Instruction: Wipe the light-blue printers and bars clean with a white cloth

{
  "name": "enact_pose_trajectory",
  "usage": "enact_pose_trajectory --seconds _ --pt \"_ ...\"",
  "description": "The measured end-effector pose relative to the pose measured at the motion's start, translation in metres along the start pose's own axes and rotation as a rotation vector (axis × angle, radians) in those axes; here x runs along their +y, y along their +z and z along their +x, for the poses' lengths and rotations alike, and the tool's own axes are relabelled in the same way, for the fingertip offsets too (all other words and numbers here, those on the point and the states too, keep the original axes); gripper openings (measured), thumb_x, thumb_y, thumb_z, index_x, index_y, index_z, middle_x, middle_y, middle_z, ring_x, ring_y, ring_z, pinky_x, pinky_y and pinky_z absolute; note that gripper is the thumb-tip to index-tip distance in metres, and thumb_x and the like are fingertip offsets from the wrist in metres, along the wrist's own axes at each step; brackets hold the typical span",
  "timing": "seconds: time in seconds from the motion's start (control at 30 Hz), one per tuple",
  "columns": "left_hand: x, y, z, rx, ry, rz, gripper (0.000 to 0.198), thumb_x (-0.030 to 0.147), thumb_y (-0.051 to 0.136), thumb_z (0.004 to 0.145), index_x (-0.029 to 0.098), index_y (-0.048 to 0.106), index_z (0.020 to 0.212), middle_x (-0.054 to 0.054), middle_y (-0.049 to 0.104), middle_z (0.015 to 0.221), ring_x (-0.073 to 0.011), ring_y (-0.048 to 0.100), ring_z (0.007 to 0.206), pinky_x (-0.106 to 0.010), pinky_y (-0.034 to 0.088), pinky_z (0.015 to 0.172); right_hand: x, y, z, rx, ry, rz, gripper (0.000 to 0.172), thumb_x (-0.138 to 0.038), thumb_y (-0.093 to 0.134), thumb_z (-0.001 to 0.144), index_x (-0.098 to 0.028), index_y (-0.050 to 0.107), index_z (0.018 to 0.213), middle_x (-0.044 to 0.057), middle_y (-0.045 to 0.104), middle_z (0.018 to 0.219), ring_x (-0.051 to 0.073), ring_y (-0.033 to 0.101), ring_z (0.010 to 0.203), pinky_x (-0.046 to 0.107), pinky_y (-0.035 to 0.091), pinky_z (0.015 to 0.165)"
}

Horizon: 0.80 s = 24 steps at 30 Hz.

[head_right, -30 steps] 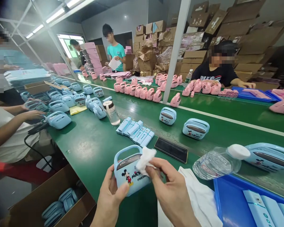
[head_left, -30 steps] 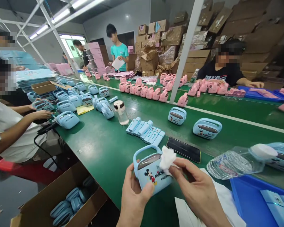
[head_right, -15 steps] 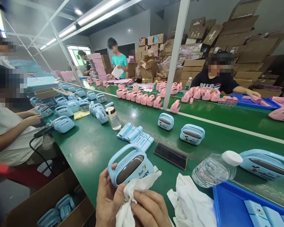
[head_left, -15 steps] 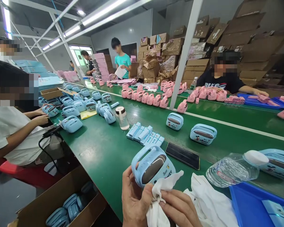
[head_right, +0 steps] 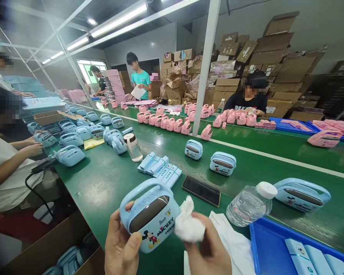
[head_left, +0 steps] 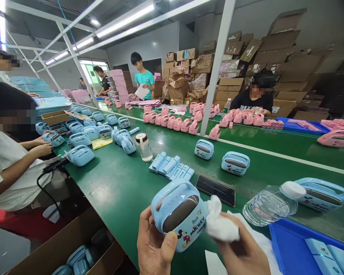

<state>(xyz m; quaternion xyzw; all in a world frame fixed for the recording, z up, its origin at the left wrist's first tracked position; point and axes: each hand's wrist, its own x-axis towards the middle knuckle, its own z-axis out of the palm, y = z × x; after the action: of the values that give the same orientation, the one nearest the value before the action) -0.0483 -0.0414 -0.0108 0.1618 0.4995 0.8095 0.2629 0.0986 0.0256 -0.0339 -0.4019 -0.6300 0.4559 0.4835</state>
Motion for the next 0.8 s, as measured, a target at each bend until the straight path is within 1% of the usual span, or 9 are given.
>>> enact_pose_trajectory --seconds 0.1,0.2,0.3,0.43,0.5,0.6,0.67,0.73,0.8 --pt "-0.004 -0.002 -0.003 -0.101 0.125 0.087 0.062 0.059 0.088 0.07 0.029 0.067 0.12 -0.004 0.074 0.105 -0.0259 0.072 0.093 -0.037 0.061 0.085 -0.011 -0.002 0.013 -0.069 0.247 0.228 0.049 -0.059 0.082 0.085 -0.029 0.07 0.123 0.007 0.077 0.116 0.027 0.074 0.101 0.03 0.063 0.078" --pt "-0.009 -0.005 -0.004 -0.203 0.23 0.142 0.058 0.056 0.087 0.073 0.028 0.07 0.122 -0.008 0.075 0.108 -0.0286 0.073 0.093 -0.042 0.06 0.089 -0.022 0.002 0.012 -0.115 0.324 0.423 0.061 -0.066 0.081 0.083 -0.032 0.063 0.131 0.006 0.074 0.121 0.025 0.07 0.103 0.035 0.061 0.088" --pt "-0.006 -0.007 0.0 -0.262 0.269 0.163 0.058 0.051 0.089 0.072 0.026 0.073 0.122 -0.012 0.075 0.115 -0.0328 0.072 0.099 -0.043 0.06 0.088 -0.028 0.004 0.007 -0.17 0.356 0.514 0.068 -0.065 0.082 0.082 -0.036 0.06 0.14 0.005 0.07 0.135 0.028 0.065 0.121 0.04 0.055 0.103" --pt "0.007 -0.008 0.005 -0.378 0.145 0.138 0.058 0.049 0.089 0.073 0.026 0.073 0.124 -0.01 0.077 0.113 -0.0315 0.073 0.099 -0.042 0.059 0.092 -0.026 0.001 0.009 -0.19 0.339 0.462 0.069 -0.067 0.08 0.084 -0.035 0.06 0.142 0.007 0.07 0.136 0.031 0.065 0.122 0.042 0.057 0.097" --pt "0.01 -0.006 0.004 -0.41 0.078 0.167 0.059 0.05 0.084 0.078 0.026 0.071 0.131 -0.011 0.076 0.122 -0.034 0.071 0.111 -0.042 0.057 0.097 -0.023 0.003 0.008 -0.145 0.334 0.422 0.071 -0.069 0.078 0.083 -0.033 0.06 0.141 0.009 0.069 0.137 0.032 0.064 0.124 0.043 0.056 0.099" --pt "0.008 -0.004 0.002 -0.277 0.02 0.277 0.071 0.052 0.079 0.084 0.025 0.06 0.146 -0.012 0.068 0.142 -0.0352 0.063 0.131 -0.039 0.053 0.105 -0.02 0.011 -0.001 -0.032 0.24 0.229 0.065 -0.066 0.075 0.089 -0.032 0.06 0.142 0.007 0.065 0.144 0.031 0.061 0.13 0.038 0.055 0.102" --pt "0.004 -0.004 0.001 -0.186 -0.016 0.291 0.086 0.059 0.081 0.08 0.023 0.051 0.152 -0.012 0.07 0.136 -0.0336 0.067 0.122 -0.036 0.056 0.099 -0.022 0.018 -0.009 0.021 0.041 0.067 0.053 -0.061 0.071 0.094 -0.035 0.064 0.139 0.004 0.064 0.146 0.029 0.058 0.135 0.035 0.052 0.107" --pt "0.001 -0.007 0.001 -0.18 -0.05 0.248 0.096 0.073 0.082 0.071 0.02 0.052 0.145 -0.012 0.076 0.117 -0.0315 0.073 0.103 -0.035 0.058 0.087 -0.028 0.024 -0.012 0.038 -0.108 -0.01 0.041 -0.06 0.067 0.097 -0.038 0.071 0.131 0.002 0.067 0.142 0.028 0.061 0.133 0.033 0.052 0.108" --pt "0.002 -0.009 0.002 -0.221 -0.096 0.195 0.105 0.082 0.083 0.059 0.019 0.057 0.139 -0.011 0.076 0.111 -0.0314 0.073 0.095 -0.035 0.059 0.082 -0.037 0.028 -0.007 0.018 -0.022 0.049 0.04 -0.062 0.064 0.098 -0.035 0.076 0.126 0.005 0.074 0.132 0.029 0.07 0.121 0.034 0.059 0.097"
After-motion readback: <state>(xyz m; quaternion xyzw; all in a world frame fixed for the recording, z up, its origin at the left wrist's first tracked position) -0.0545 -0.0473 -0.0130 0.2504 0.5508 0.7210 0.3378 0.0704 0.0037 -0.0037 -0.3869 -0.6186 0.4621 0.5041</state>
